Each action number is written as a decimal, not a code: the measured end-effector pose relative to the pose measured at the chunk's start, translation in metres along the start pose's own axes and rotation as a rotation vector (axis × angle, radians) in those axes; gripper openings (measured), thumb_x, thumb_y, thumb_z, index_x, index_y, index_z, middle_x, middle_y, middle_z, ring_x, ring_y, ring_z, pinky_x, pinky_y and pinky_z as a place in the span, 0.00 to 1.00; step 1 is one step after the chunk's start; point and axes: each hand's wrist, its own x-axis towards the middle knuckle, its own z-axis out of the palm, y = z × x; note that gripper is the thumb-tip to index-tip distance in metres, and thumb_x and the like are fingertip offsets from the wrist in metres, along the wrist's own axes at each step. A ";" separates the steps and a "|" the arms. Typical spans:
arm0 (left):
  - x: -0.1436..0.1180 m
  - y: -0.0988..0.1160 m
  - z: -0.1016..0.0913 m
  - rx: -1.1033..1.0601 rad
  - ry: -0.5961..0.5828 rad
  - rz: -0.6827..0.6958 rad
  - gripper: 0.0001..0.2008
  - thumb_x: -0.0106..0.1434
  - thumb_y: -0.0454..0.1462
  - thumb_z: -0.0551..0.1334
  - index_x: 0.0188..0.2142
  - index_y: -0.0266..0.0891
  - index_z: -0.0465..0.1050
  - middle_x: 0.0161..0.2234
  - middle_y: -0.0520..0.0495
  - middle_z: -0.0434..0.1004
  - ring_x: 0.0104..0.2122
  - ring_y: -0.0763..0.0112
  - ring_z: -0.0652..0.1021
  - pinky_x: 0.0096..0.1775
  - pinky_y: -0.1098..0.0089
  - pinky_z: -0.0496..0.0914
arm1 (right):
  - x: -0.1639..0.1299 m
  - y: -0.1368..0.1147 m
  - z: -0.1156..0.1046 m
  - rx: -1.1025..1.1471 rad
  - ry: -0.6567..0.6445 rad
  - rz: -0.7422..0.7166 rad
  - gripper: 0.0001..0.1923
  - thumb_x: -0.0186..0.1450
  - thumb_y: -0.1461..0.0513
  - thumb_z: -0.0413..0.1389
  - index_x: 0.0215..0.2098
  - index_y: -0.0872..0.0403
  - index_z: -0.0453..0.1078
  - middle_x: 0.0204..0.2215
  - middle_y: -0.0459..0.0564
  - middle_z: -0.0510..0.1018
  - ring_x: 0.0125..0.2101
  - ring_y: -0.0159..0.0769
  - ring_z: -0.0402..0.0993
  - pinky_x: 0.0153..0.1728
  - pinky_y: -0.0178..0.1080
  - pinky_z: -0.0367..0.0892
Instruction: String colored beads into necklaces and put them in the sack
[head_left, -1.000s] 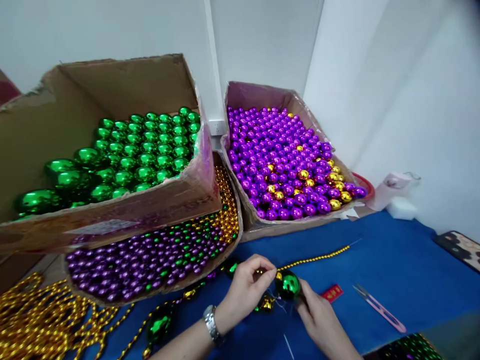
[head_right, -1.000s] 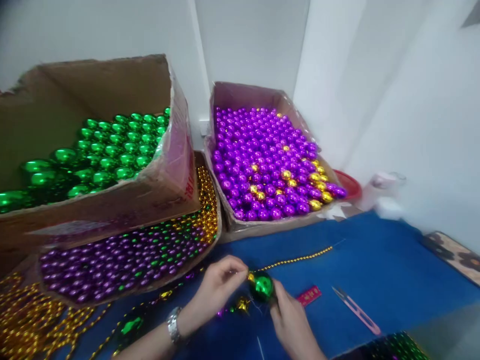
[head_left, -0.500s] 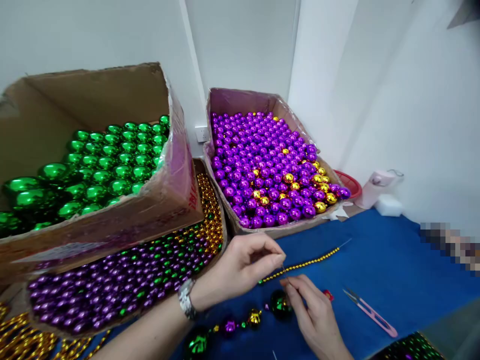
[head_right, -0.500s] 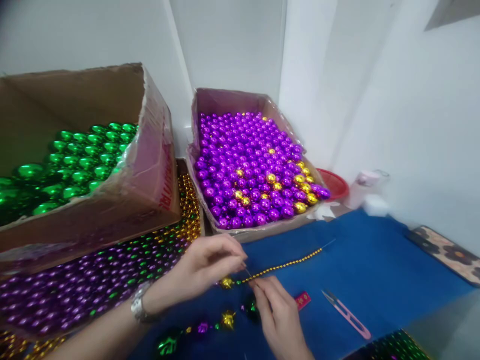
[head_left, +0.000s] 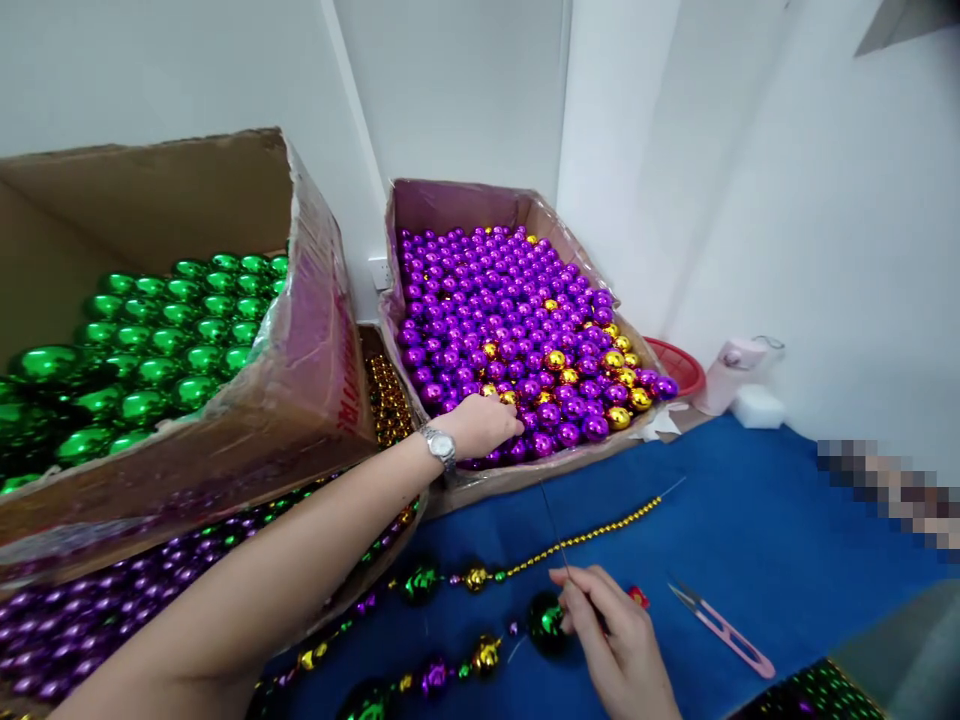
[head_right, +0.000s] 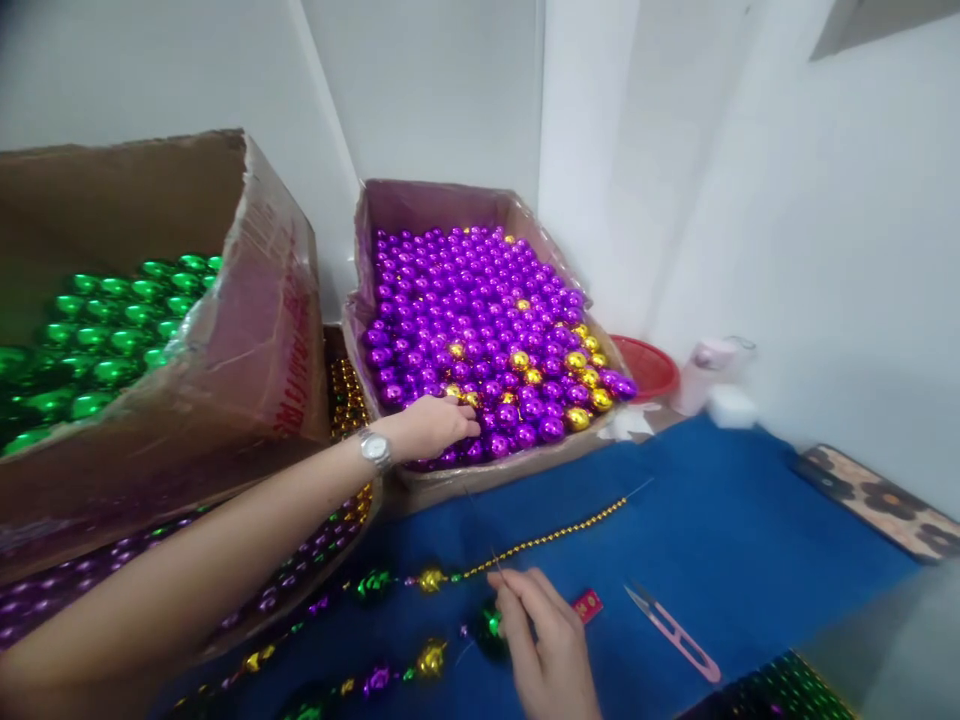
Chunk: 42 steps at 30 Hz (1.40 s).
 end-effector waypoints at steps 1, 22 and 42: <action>0.001 0.000 0.001 0.012 -0.010 0.009 0.15 0.57 0.25 0.54 0.37 0.41 0.75 0.34 0.41 0.75 0.33 0.64 0.74 0.30 0.69 0.63 | 0.000 0.000 0.000 0.000 0.002 0.003 0.13 0.69 0.61 0.46 0.46 0.52 0.70 0.30 0.48 0.73 0.28 0.31 0.74 0.28 0.28 0.68; -0.117 0.061 -0.004 -1.687 0.497 -0.351 0.19 0.58 0.35 0.64 0.50 0.39 0.68 0.44 0.44 0.70 0.38 0.69 0.73 0.36 0.70 0.71 | -0.009 -0.008 0.005 -0.181 0.014 -0.206 0.12 0.68 0.62 0.49 0.46 0.51 0.71 0.38 0.50 0.80 0.35 0.35 0.77 0.40 0.33 0.72; -0.150 0.069 0.024 -1.831 0.457 -0.335 0.22 0.59 0.35 0.63 0.54 0.40 0.67 0.48 0.39 0.72 0.44 0.60 0.75 0.45 0.60 0.70 | -0.021 -0.003 0.013 -0.213 -0.130 -0.244 0.14 0.69 0.65 0.47 0.50 0.50 0.66 0.39 0.50 0.77 0.38 0.35 0.75 0.38 0.33 0.71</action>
